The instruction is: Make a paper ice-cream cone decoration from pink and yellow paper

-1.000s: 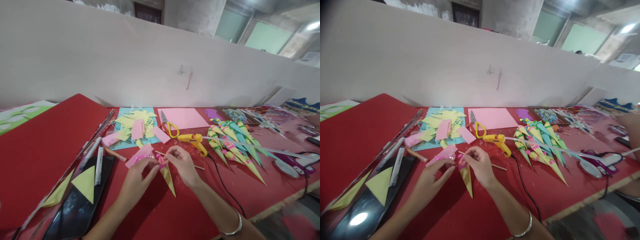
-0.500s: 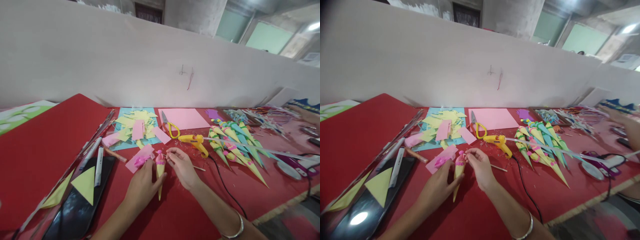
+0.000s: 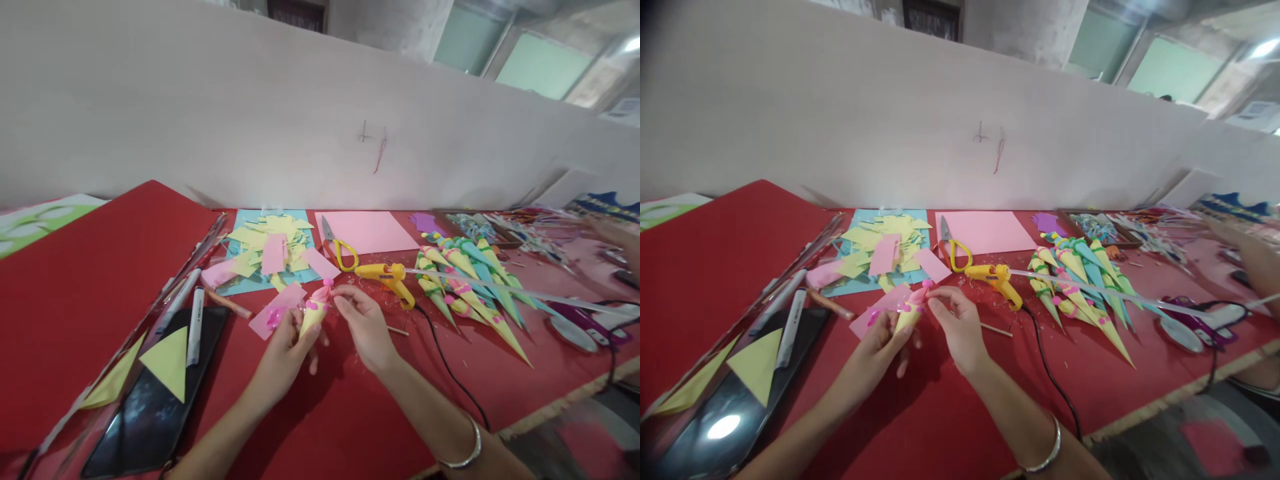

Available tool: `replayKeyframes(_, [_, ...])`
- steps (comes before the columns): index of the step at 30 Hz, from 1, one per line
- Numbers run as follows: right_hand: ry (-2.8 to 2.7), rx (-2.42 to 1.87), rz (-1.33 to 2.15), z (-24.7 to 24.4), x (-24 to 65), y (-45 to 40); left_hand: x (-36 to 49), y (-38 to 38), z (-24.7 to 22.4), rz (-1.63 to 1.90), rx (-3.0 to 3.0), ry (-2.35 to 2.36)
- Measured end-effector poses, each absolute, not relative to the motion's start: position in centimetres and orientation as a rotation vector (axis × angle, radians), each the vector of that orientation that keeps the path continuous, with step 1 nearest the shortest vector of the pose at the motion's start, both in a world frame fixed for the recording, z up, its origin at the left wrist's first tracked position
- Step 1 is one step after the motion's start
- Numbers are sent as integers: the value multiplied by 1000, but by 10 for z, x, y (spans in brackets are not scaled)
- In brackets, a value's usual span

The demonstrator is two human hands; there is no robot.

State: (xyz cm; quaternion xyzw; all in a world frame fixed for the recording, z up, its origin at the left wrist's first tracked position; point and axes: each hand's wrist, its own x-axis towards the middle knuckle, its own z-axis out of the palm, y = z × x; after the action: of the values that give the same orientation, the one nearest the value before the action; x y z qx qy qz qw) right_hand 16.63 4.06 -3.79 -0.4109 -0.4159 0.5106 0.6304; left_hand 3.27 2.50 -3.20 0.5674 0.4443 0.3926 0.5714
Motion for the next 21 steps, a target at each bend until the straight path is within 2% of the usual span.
replayKeyframes(13, [-1193,-905,1161,-26,165,34,33,18,-30,775,1296,1098])
replayKeyframes(21, [-1116,-927,1209,-26,165,35,32,21,-32,843,1282,1155])
